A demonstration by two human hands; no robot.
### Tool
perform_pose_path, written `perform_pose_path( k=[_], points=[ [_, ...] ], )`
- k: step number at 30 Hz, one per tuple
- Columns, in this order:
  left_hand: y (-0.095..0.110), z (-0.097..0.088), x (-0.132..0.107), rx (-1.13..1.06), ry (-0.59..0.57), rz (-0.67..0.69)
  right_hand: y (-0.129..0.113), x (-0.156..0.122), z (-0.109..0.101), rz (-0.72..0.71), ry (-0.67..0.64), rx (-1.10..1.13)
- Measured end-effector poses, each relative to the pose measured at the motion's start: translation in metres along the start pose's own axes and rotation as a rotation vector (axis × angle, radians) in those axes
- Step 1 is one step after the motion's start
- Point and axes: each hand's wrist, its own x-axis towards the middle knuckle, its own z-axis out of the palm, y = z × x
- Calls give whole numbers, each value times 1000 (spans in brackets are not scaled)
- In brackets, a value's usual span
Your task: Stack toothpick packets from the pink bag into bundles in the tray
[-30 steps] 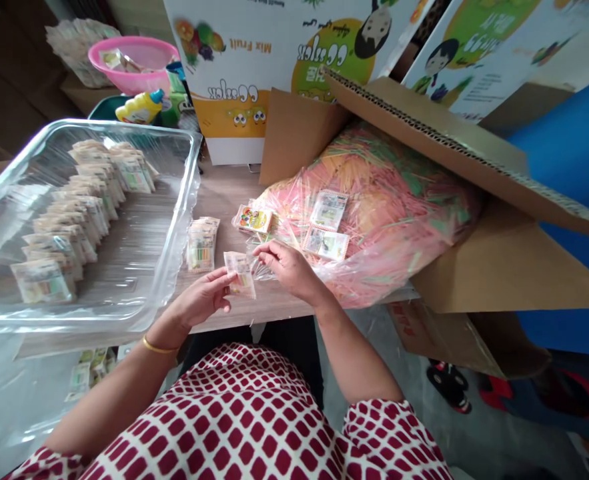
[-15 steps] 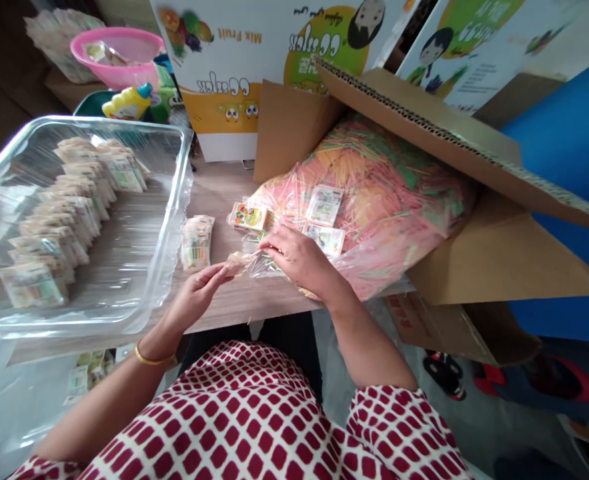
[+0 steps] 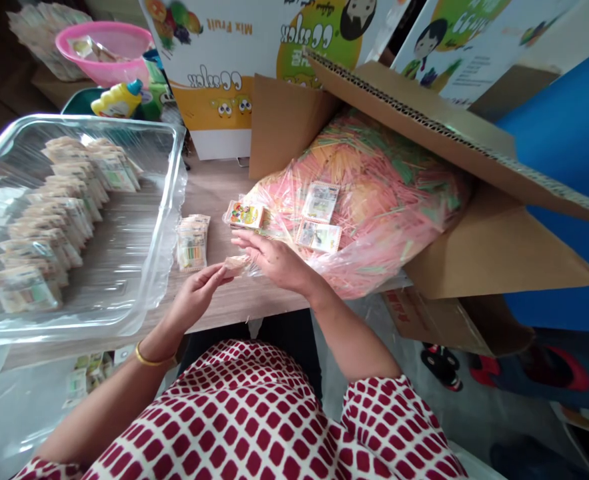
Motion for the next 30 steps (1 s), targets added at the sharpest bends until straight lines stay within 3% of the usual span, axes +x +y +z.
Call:
perform_pose_path(
  k=[2,5,10,13,17,18,22,26,30],
  points=[
    [3,1,0,-68,1,-26,3,1,2,41,5,47],
    [5,2,0,-222,-23,-100,5,2,4,16,-112,140],
    [1,1,0,-356,14,-198,17,9,2,-16,18,97],
    [0,0,1,-399,13,-206,28,15,3,12,-92,34],
    [-3,0,1,-429,18,-196,33,20,7,32,148,18],
    [-4,-1,2,-422,3,-190,33,21,8,29,152,28],
    [-5,-1,3,-407,-63,-187,36,23,11,105,-54,88],
    [-4,-1,3,-500,-34,-237,41,24,15,182,110,257],
    [0,-1,3,-561,-47,-257,44,26,22,172,-9,116]
  ],
)
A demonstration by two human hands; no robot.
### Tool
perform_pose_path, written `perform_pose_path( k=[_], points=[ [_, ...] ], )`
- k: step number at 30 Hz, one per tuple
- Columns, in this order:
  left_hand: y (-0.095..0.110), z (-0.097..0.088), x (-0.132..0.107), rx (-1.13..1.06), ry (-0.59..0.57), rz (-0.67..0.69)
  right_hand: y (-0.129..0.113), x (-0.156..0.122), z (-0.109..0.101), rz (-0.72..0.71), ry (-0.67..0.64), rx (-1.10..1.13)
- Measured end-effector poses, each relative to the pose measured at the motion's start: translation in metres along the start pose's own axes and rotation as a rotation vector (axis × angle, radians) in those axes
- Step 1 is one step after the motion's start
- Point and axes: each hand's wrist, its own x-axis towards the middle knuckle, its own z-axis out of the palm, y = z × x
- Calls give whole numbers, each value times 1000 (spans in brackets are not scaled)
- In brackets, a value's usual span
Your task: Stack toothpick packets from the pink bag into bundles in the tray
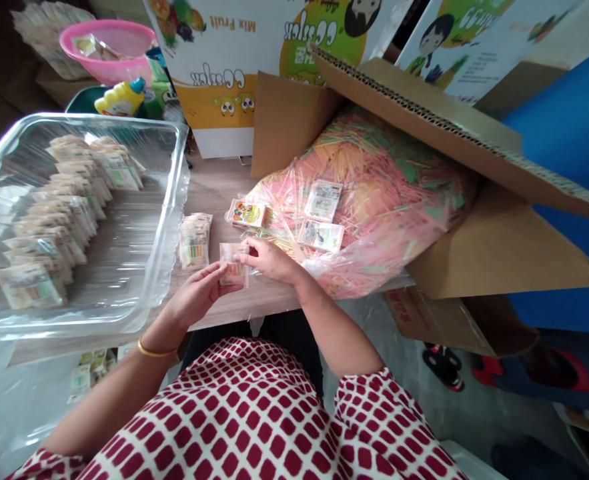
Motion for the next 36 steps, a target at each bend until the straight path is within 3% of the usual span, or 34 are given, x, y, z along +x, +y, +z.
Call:
perform_pose_path(
  k=[7,12,19,23,28,32,34,36],
  points=[
    [4,3,1,172,38,12,-4,2,0,-30,-15,188],
    [1,-1,-1,156,8,-14,-1,3,-4,20,-60,90],
    [-9,-8,-5,146,110,91,-4,13,9,41,-103,-81],
    [-10,-13,-7,86,174,111,-9,20,18,-20,-138,-64],
    [-10,-16,-4,31,108,21,0,21,19,47,-98,13],
    [-14,-18,-2,106,107,68,3,21,13,17,-145,72],
    [-19,-20,-6,245,178,165,1,27,14,4,-119,51],
    [-27,-22,-16,472,369,338,-1,40,20,9,-55,18]
  ],
)
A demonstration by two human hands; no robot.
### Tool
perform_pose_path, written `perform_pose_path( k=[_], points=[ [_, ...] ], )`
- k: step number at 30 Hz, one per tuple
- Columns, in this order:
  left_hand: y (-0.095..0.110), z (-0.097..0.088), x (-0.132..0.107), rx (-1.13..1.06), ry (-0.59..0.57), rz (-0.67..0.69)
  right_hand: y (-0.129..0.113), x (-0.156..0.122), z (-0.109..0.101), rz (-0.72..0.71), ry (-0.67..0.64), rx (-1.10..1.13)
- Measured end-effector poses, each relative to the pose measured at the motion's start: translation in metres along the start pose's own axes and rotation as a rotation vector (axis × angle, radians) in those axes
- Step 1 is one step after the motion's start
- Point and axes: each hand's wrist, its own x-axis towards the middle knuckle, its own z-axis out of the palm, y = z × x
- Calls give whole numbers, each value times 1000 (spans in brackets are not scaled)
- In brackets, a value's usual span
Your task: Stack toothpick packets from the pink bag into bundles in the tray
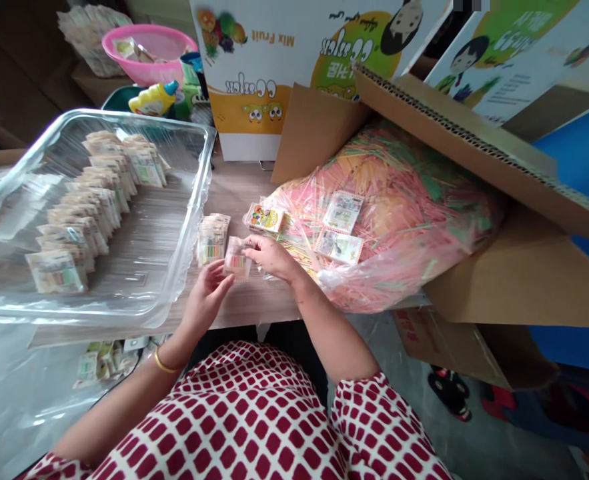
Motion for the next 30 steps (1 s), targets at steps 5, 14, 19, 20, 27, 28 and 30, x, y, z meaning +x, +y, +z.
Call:
perform_pose_path(
  k=[5,14,19,20,27,28,30],
  points=[
    [-18,-8,-29,609,98,430,-4,48,35,8,21,-65],
    [-44,-7,-8,1213,86,520,-3,13,-6,-7,540,-483],
    [-46,-13,-13,1169,64,598,-1,-57,-100,65,891,-607],
    [-46,-14,-15,1157,63,606,1,-71,-114,91,969,-649],
    [-42,-12,-19,1076,73,656,29,-114,-138,194,1047,-892],
    [-42,-11,-20,1071,71,668,30,-113,-135,191,1032,-909],
    [-42,-9,-22,1068,52,693,31,-105,-132,217,1017,-933]
  ],
)
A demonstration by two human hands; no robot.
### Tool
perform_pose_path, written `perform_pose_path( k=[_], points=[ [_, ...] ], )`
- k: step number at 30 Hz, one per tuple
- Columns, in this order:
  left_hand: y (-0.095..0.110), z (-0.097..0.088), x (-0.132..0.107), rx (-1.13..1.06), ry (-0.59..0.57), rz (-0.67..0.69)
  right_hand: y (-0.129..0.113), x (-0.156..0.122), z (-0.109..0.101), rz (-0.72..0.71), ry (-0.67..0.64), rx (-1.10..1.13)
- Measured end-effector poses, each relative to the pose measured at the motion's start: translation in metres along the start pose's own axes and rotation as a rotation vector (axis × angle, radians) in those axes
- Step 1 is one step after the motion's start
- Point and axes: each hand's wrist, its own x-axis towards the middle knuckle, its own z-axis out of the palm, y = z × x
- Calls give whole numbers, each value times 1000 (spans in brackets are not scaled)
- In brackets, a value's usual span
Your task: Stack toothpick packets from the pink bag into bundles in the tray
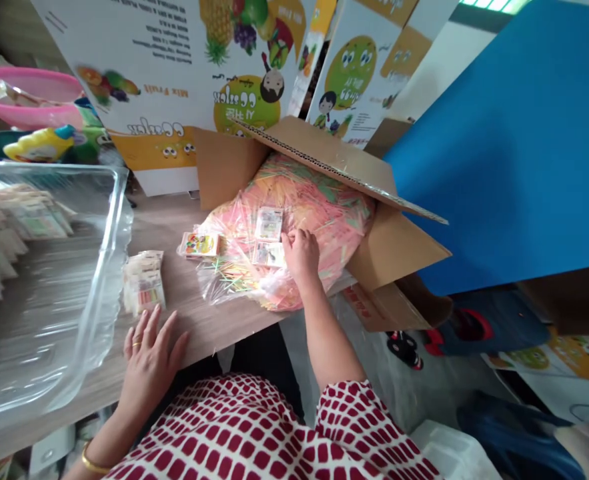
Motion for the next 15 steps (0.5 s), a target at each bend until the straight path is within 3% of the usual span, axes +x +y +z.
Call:
perform_pose_path(
  k=[8,15],
  points=[
    [20,8,-7,-77,-42,94,-21,36,15,136,-208,-227],
    [1,11,-1,-213,40,132,-12,33,-7,134,-201,-253]
  ],
)
